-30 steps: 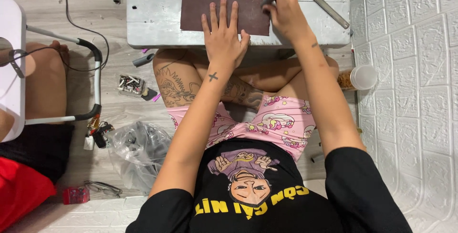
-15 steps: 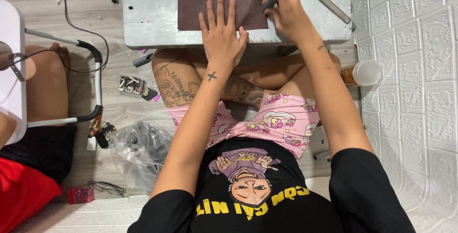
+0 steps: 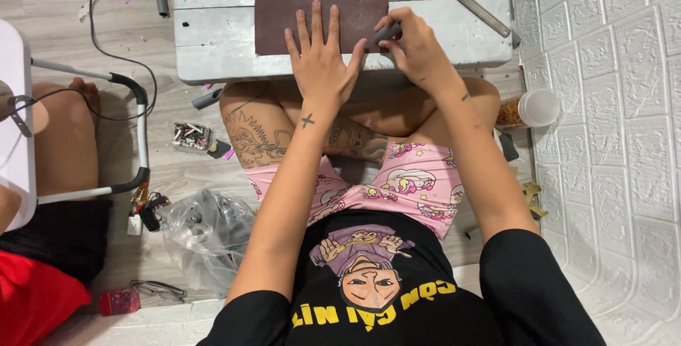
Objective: The person sits on the floor and sands the edges of small gray plastic pipes using a piece of sandpaper placed on a white table. They handle several pipe pieces, rubbing them against the sandpaper to smooth the surfaces.
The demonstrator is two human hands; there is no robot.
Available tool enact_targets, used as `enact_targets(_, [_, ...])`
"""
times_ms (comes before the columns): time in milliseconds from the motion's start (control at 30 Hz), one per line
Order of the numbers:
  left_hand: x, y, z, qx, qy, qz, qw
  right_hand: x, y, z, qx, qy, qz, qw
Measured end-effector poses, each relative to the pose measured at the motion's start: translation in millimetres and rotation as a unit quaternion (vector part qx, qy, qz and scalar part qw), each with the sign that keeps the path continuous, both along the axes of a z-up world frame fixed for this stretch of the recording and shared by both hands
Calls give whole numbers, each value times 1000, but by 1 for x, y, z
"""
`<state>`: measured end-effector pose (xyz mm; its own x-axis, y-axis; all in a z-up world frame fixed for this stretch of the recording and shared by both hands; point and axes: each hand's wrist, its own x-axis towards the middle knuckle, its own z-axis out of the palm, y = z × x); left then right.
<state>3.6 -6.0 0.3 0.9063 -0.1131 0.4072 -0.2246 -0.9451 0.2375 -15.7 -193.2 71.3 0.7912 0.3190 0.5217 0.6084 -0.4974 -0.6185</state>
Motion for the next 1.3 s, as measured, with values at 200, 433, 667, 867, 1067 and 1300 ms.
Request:
enact_targets(200, [1,-1,0,-2,-21,-1,1000,2,7,-3,-16,-11,-17,1000])
enact_targets(433, [2,-1,-3,7,-14,4,1000,50,6,7,-70,-102,-27,992])
enact_targets(667, [4,3,2,-16,-6,-22,1000,43,-2,0,144,-12,-44,988])
enact_targets(867, [18,16,5,-1,30,-149,988,6,4,10,254,112,-11,961])
enact_targets(1067, [26,26,39,-20,31,-213,976,-1,6,13,156,51,-65,984])
enact_targets(1300, [12,31,17,-12,-8,-163,987,0,16,-7,-127,-60,-64,988])
